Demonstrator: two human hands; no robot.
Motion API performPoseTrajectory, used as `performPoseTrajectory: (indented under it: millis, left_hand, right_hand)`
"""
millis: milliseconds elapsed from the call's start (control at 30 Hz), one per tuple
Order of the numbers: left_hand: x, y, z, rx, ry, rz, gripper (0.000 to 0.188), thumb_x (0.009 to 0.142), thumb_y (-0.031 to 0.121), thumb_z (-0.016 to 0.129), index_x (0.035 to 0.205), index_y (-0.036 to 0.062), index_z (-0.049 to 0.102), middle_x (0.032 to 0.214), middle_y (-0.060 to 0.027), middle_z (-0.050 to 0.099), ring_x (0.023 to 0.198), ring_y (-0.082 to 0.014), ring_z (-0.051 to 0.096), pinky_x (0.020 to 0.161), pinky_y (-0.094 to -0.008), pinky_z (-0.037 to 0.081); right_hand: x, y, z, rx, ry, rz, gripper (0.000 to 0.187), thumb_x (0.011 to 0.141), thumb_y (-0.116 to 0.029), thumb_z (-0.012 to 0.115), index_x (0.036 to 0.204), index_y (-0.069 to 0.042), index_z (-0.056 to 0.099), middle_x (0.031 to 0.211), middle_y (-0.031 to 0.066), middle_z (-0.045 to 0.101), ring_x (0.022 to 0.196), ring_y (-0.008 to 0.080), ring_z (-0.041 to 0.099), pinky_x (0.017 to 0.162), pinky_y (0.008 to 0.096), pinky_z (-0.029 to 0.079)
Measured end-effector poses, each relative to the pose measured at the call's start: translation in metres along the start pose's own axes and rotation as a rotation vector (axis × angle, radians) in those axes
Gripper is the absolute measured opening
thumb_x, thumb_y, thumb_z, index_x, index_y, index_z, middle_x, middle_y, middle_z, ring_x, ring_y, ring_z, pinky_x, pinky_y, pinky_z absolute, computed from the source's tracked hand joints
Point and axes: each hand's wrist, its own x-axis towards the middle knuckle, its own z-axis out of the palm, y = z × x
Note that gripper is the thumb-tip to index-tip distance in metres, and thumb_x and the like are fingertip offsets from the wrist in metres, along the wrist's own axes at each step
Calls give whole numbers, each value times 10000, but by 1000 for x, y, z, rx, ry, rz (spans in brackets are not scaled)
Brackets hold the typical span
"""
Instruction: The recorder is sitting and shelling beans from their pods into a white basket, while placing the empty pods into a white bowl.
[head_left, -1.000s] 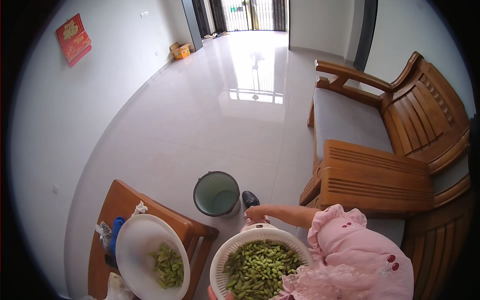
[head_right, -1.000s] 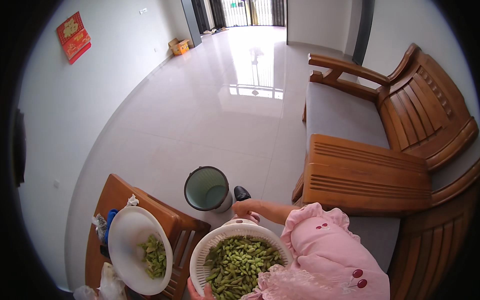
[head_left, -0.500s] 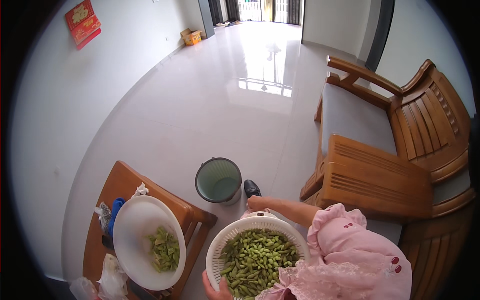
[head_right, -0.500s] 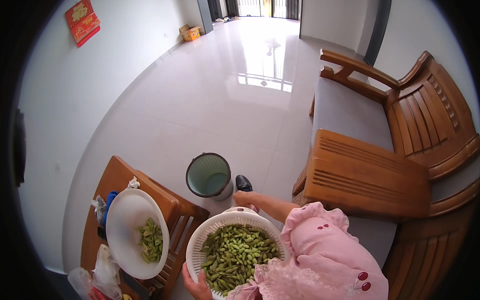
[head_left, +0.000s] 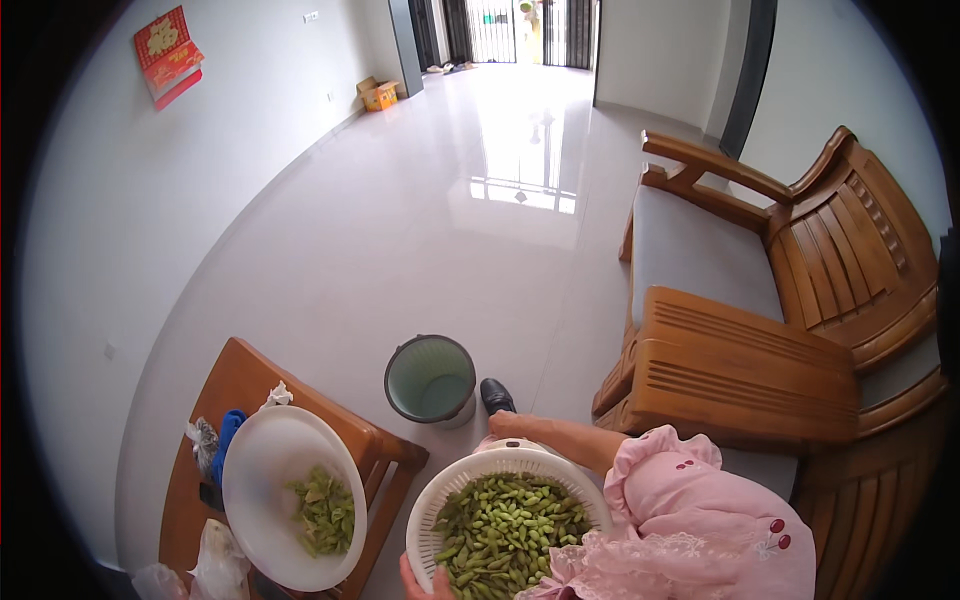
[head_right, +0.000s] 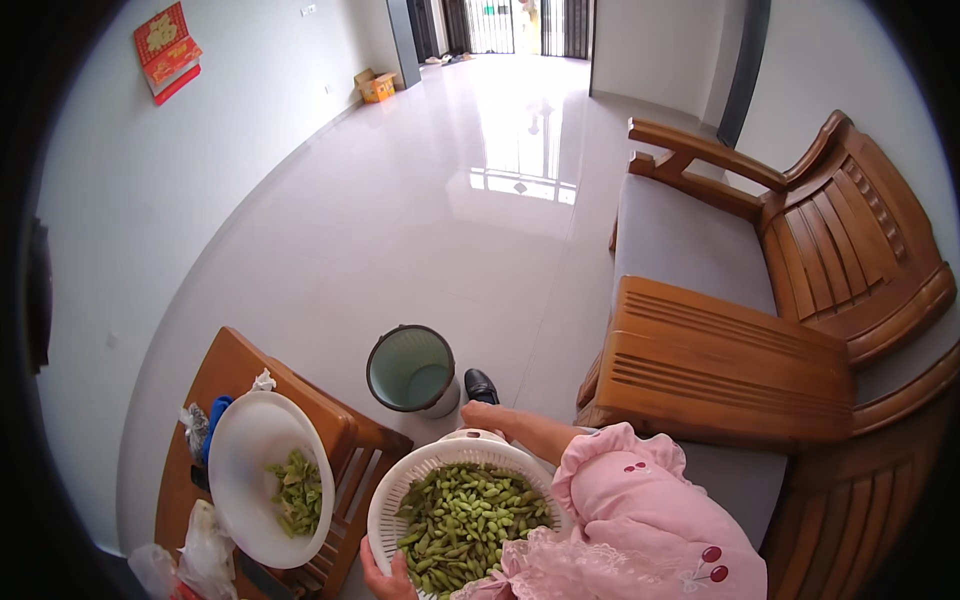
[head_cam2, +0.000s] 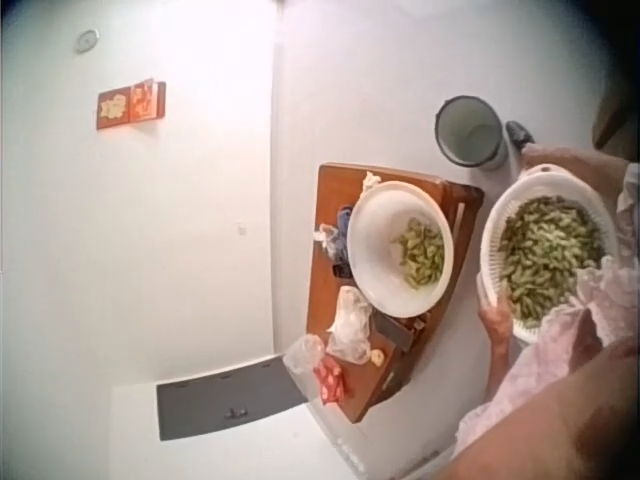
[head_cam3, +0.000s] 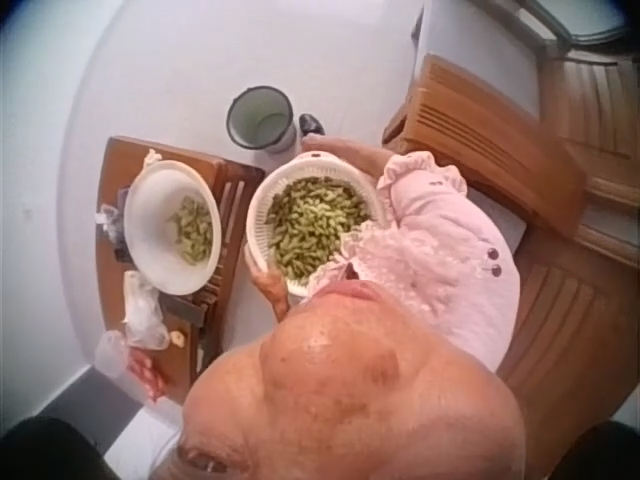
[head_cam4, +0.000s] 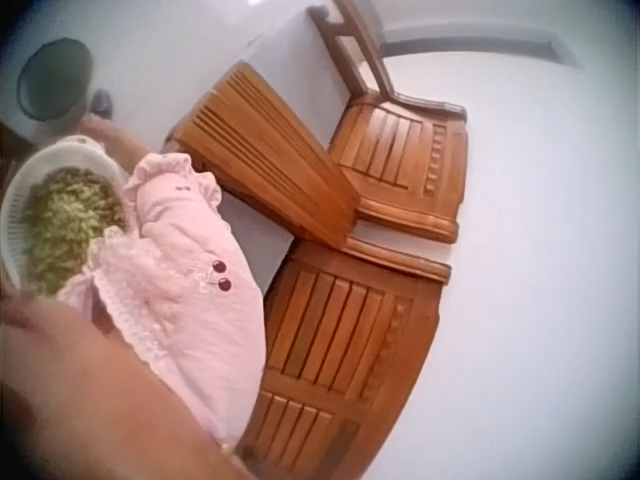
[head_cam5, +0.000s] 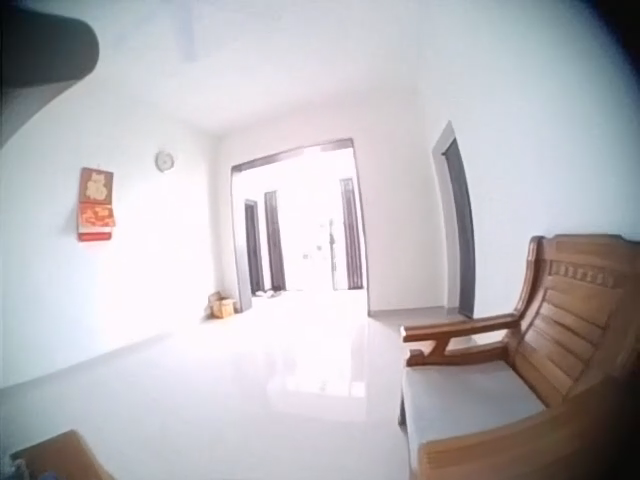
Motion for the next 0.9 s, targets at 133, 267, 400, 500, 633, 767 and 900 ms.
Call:
performPoseTrajectory:
  millis: [133,267,400,500,633,767,900]
  left_hand:
    - [-5,-8,3,33,-29,87,484,821,170,561,1230,-17,382,1155,-183,489,1023,-296,486,849,-367,380]
    - [-21,-6,0,-16,-2,24,482,831,183,552,1241,0,375,1181,-182,470,1046,-307,465,865,-367,369]
    - [-6,-23,11,-59,-3,215,505,754,13,441,1240,-57,327,1201,-170,437,1109,-256,432,944,-325,308]
    - [-7,-8,12,-37,78,332,465,803,20,439,1251,-41,328,1243,-182,408,1167,-253,378,978,-335,273]
    - [-10,-2,7,511,324,650,275,796,65,525,1065,6,529,1157,-157,472,1069,-313,445,891,-367,370]
    - [-23,-9,-7,637,318,781,162,794,130,564,897,7,585,1049,-140,532,997,-294,485,838,-369,395]
    - [-25,-6,-6,576,116,736,152,796,150,570,793,-1,579,815,-113,593,808,-277,546,727,-368,420]
  right_hand:
    - [18,46,22,-49,160,-185,214,713,-241,557,700,-41,633,706,184,599,716,333,595,612,407,462]
    - [6,45,28,-316,58,-431,247,743,-260,525,720,-33,619,713,173,598,694,319,588,622,403,450]
    - [-1,70,23,188,293,-579,249,824,-278,489,917,-68,587,908,57,587,885,168,522,777,358,398]
    - [-43,45,-24,666,476,-699,168,798,-210,503,830,-61,575,784,68,523,753,187,511,668,338,427]
    - [-148,-29,-56,619,439,-432,386,884,-370,390,1064,-57,526,743,50,575,626,119,524,572,273,449]
    - [-188,-65,-39,394,502,-399,382,884,-356,386,1120,-82,508,929,119,597,865,226,570,742,349,456]
    - [-197,-62,-27,303,619,-454,323,874,-286,430,1093,-62,506,1040,138,538,900,290,563,762,373,450]
